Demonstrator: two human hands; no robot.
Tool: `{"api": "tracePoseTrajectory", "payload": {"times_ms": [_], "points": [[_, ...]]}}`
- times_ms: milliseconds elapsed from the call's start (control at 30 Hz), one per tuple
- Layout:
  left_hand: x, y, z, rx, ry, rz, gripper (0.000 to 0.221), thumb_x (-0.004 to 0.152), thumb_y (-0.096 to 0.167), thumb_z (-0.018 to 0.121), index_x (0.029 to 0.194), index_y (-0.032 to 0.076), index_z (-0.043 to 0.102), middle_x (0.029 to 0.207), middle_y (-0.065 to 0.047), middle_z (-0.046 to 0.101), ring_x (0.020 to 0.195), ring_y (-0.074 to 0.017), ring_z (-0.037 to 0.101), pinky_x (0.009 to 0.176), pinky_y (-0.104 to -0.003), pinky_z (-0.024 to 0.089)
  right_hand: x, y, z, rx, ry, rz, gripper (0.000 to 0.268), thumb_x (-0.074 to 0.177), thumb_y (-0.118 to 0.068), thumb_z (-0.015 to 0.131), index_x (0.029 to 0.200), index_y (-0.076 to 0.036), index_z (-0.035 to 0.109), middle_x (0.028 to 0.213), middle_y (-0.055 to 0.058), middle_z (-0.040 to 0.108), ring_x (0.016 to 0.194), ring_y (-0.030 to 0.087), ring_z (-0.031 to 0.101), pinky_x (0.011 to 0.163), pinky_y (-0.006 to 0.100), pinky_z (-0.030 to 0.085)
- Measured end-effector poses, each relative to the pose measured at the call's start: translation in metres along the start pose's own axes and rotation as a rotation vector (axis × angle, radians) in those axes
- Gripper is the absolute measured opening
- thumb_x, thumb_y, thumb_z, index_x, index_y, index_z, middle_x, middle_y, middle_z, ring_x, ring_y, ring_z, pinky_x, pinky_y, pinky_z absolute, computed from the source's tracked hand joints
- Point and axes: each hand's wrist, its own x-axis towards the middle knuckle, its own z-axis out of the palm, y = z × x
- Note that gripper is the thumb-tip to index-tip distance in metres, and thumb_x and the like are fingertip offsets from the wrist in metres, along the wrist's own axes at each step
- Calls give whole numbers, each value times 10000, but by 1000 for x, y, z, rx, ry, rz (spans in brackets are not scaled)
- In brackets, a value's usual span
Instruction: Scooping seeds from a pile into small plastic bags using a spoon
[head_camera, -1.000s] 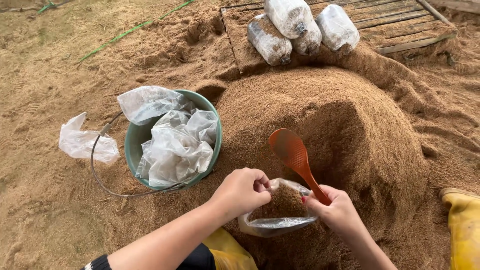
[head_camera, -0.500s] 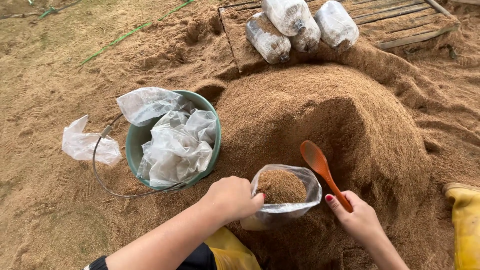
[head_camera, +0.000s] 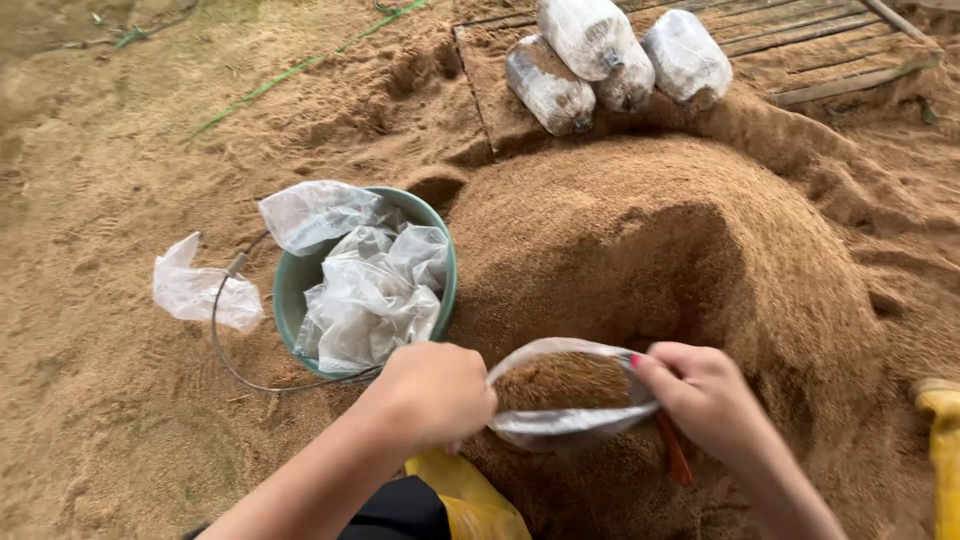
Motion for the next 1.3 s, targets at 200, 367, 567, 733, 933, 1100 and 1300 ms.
{"api": "tracePoseTrajectory", "payload": {"times_ms": [200, 367, 567, 733, 933, 1100, 1300], "points": [[-30, 5, -11, -139, 287, 198, 388, 853, 354, 487, 687, 122, 751, 730, -12, 761, 728, -322, 690, 744, -405, 555, -35, -25, -52, -16, 174, -82, 245, 846, -45, 640, 699, 62, 804, 577, 185, 827, 306, 171, 418, 275, 256, 287], [-18, 24, -9, -125, 272, 263, 392, 878, 342, 465, 769, 116, 766, 748, -31, 757, 759, -342, 704, 752, -429, 551, -64, -43, -60, -61, 314, -25, 231, 850, -18, 652, 706, 89, 798, 514, 191, 749, 330, 188, 405, 312, 274, 271], [-39, 59, -23, -145, 35, 394, 383, 866, 262, 453, 642, 131, 735, 604, 53, 707, 603, -183, 697, 694, -290, 584, -112, -2, -77, -89, 416, 86, 236, 846, -34, 659, 732, 104, 814, 511, 198, 760, 351, 220, 431, 342, 301, 294], [-33, 101, -8, -77, -135, 514, 371, 857, 271, 469, 617, 105, 698, 604, 32, 707, 608, -182, 702, 677, -263, 574, -155, 34, -92, -213, 459, 90, 214, 791, -75, 685, 652, 55, 784, 419, 86, 604, 364, 171, 404, 357, 296, 321], [0, 169, 27, 2, -301, 500, 338, 825, 206, 469, 615, 87, 707, 609, 0, 708, 584, -140, 680, 646, -249, 546, -204, 66, -94, -84, 507, 104, 260, 799, -76, 670, 569, 44, 658, 471, 46, 573, 434, 141, 410, 406, 276, 341], [28, 217, 49, -29, -310, 526, 323, 827, 211, 494, 654, 50, 713, 624, -28, 708, 569, -134, 654, 634, -242, 539, -240, 77, -107, -87, 542, 276, 260, 784, -132, 664, 578, 18, 710, 452, 55, 622, 434, 150, 469, 459, 272, 427], [25, 259, 33, -36, -381, 622, 333, 858, 237, 555, 631, 38, 697, 593, -45, 675, 547, -133, 601, 622, -237, 518, -279, 96, -130, -4, 608, 327, 302, 793, -115, 690, 538, 45, 708, 398, 42, 515, 408, 138, 366, 394, 295, 349]]}}
